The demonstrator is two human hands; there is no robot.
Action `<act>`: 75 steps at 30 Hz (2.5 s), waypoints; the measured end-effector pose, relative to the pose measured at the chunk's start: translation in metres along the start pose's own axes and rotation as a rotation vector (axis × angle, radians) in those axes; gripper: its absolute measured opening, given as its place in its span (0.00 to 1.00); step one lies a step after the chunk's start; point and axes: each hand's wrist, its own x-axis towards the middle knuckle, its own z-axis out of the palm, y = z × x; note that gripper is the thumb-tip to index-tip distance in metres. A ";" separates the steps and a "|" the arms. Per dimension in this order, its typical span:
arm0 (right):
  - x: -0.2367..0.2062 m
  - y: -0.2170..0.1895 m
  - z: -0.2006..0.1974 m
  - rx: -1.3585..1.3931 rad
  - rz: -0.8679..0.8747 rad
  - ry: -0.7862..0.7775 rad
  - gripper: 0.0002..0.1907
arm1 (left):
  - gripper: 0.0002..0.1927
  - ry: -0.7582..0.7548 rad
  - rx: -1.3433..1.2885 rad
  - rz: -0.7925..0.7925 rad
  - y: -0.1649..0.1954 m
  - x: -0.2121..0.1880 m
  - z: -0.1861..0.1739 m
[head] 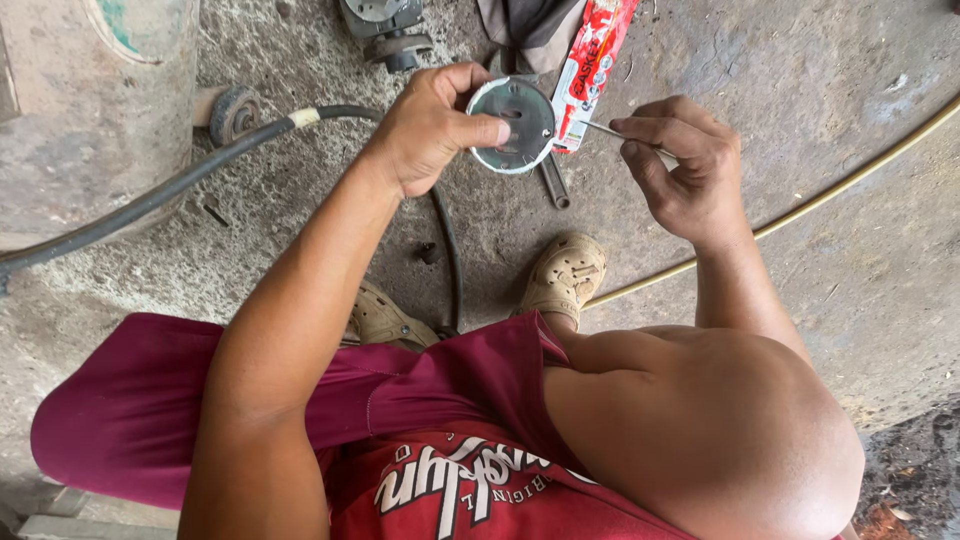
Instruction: The person sits on the floor and uses a knife to open a small red package. They then use a small metal tool to scrape residue off a circular metal plate and attach it to a power tool.
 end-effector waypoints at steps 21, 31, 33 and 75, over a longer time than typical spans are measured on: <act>0.009 -0.010 -0.005 0.027 -0.011 -0.012 0.15 | 0.13 -0.078 0.130 0.010 0.030 -0.005 0.003; 0.002 0.035 -0.015 -0.164 0.041 0.055 0.10 | 0.16 0.031 0.623 -0.089 0.012 0.018 0.015; 0.012 0.064 -0.004 -0.193 0.122 0.089 0.09 | 0.18 -0.023 0.691 -0.099 -0.009 0.032 0.030; 0.039 0.098 0.057 -0.313 0.108 0.216 0.10 | 0.19 -0.124 1.269 -0.178 -0.034 0.100 0.096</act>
